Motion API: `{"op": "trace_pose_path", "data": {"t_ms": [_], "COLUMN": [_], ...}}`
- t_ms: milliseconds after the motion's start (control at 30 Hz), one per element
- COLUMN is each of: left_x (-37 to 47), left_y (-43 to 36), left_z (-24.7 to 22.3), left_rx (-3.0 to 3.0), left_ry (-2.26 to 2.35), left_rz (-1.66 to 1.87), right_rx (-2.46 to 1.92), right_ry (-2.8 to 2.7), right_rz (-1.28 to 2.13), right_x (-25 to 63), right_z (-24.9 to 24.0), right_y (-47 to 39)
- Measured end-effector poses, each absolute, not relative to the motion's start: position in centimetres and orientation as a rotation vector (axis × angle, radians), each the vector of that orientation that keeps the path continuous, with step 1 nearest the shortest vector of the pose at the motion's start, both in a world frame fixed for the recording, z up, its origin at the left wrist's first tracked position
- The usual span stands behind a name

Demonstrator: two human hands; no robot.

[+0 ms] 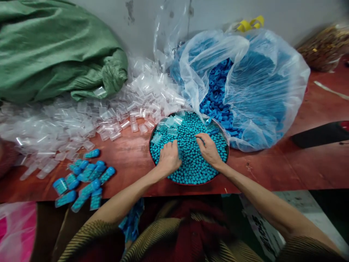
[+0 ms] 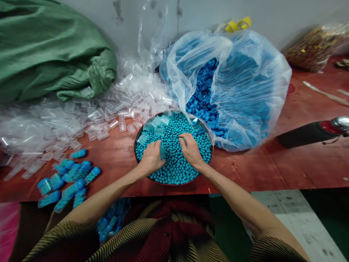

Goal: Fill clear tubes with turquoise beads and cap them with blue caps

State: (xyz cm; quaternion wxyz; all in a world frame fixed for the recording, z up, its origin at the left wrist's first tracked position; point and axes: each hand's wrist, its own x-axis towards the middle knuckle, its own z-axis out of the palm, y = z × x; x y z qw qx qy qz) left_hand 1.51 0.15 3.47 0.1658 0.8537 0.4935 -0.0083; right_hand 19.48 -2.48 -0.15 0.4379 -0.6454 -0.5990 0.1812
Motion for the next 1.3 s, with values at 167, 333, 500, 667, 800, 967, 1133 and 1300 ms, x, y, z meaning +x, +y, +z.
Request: {"op": "trace_pose_path", "data": {"t_ms": [167,333,500,667,800,967,1133,1300], "left_x": [-1.1,-0.9,-0.2,0.5,0.6,1.0,2.0,2.8], "left_y": [2.9,4.5,5.2,5.4,5.4,5.4,5.4,5.4], "left_z": [3.4,2.6,2.1,1.4,1.0,0.8,0.3,-0.1], "left_rx": [2.361,2.321,2.356,2.375,2.351,2.321,2.244,2.193], "left_ry": [1.483,1.389,1.307,1.269,1.272,1.298,1.377,1.410], "left_rz": [-0.186,-0.226,-0.101,0.000,0.067,0.090,0.175,0.245], "right_rx": [-1.855,-1.925,-2.000,-1.992,-1.885,-1.742,-1.691,-1.654], "right_ry": [-1.358,-1.213,-1.084,-0.941,-0.817,-0.636,-0.529,-0.448], "right_rz": [0.306,0.323,0.372,0.426,0.508,0.673,0.740,0.767], "right_x": [23.1,23.5,23.2,21.6,20.5,20.4,20.3,19.4], "right_z": [-3.0,-4.1,-3.9,-3.9,-4.3,-5.2,-5.1,-4.5], "right_y": [-2.6,-0.7,0.4,1.8,3.0,3.6,3.7,4.2]}}
